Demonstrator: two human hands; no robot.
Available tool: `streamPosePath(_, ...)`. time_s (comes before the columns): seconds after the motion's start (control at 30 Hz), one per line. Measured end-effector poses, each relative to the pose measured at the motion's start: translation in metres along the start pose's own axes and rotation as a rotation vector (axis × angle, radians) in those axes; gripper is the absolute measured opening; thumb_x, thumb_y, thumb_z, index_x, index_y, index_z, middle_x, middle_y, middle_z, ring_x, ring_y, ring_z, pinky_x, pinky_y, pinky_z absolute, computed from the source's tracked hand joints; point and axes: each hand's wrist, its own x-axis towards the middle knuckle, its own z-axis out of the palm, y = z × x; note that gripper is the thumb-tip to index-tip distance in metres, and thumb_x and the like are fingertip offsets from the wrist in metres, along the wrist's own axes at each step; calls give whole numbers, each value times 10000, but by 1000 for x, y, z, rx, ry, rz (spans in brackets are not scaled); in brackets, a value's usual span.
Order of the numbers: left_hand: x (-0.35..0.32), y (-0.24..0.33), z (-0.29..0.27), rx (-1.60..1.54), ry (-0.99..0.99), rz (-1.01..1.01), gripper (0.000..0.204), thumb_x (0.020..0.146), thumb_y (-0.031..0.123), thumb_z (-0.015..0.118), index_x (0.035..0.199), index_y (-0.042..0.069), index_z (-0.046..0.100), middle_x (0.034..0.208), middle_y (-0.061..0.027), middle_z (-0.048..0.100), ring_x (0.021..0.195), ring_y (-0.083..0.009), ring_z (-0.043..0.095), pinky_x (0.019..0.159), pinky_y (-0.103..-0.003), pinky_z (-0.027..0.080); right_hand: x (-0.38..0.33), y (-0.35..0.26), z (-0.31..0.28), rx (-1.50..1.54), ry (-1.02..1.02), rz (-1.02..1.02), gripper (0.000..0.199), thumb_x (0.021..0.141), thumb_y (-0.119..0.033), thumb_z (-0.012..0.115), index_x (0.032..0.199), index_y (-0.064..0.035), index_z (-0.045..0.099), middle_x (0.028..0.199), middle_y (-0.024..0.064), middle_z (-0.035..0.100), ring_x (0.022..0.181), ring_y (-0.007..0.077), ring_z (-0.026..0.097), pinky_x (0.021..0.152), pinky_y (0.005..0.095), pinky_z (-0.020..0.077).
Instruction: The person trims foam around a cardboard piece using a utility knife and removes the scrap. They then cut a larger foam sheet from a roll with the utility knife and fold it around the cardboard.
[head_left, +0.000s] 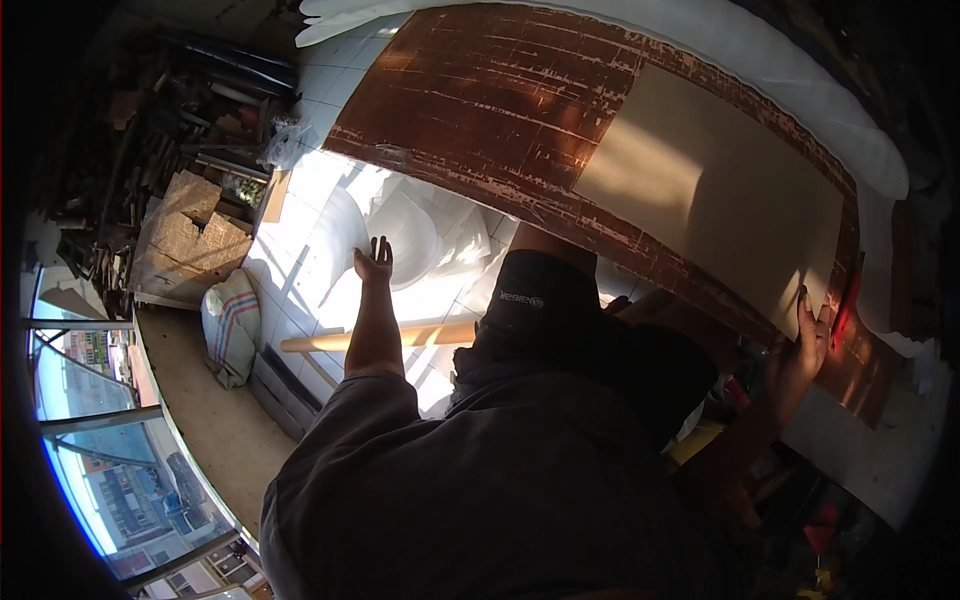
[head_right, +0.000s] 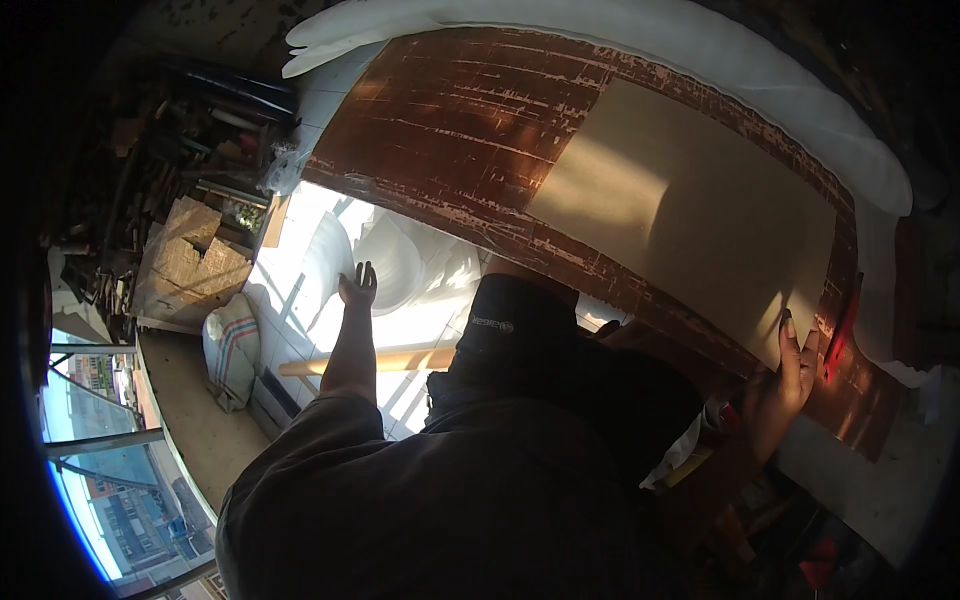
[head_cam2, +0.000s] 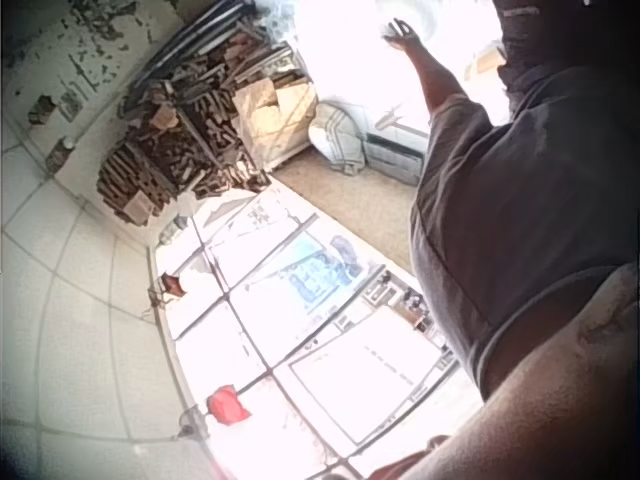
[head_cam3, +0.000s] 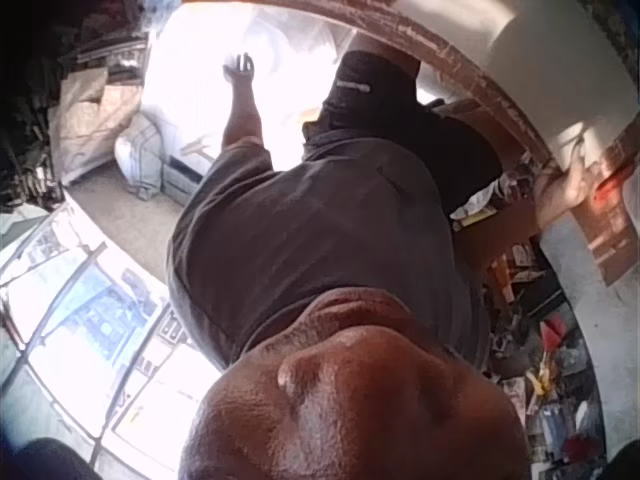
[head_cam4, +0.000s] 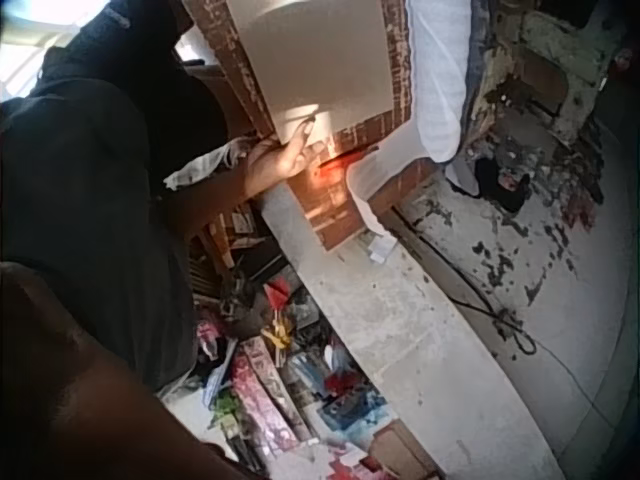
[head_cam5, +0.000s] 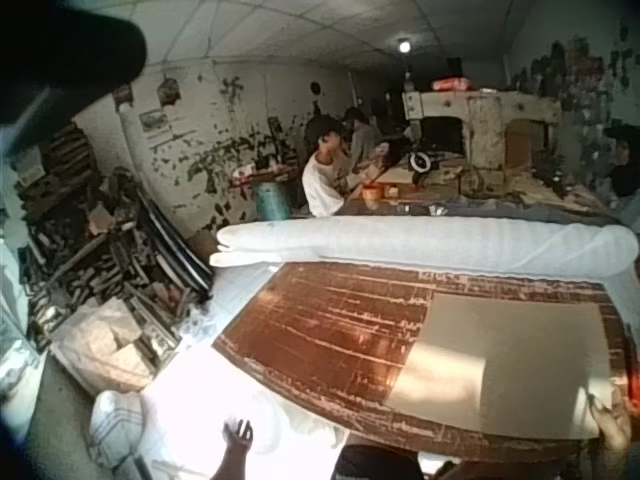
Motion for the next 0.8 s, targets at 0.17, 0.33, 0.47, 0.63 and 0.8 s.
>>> streamPosePath(0.17,-20,-78,-6,222,-66,-193,591,1220,498,429,1645,92,362,1575,-244,649,1337,-462,708,1034,-520,627,1,1,-4,-33,-21,-12,871,1022,-194,811,1719,73,361,1471,201,669,1284,246,700,1071,382,580)
streamPosePath(0.33,-18,-144,-35,132,174,-319,496,1192,460,511,1490,66,542,1455,-244,692,1217,-464,748,973,-537,684,1,-2,0,-48,-61,-34,798,1028,-177,807,1683,60,418,1411,171,715,1236,227,730,1061,365,584)
streamPosePath(0.47,-26,-154,-44,345,250,-68,339,1154,238,584,1472,138,643,1199,-196,786,930,-366,830,656,-400,699,-4,-3,4,-8,-51,-18,779,1037,-172,801,1679,54,425,1394,159,730,1237,222,733,1056,364,587)
streamPosePath(0.63,-33,-120,-34,385,100,127,396,1132,133,571,1486,269,684,1062,-138,800,852,-263,817,603,-278,578,-2,-1,3,16,-103,-14,557,1086,-145,716,1592,16,546,1422,120,716,1297,217,712,1118,381,570)
streamPosePath(0.8,-19,-74,-39,508,-156,28,353,1131,164,654,1480,188,705,1168,-128,784,976,-293,826,648,-309,570,-3,3,0,42,19,-19,576,1104,-117,680,1633,30,507,1531,159,661,1378,244,673,1161,398,554)
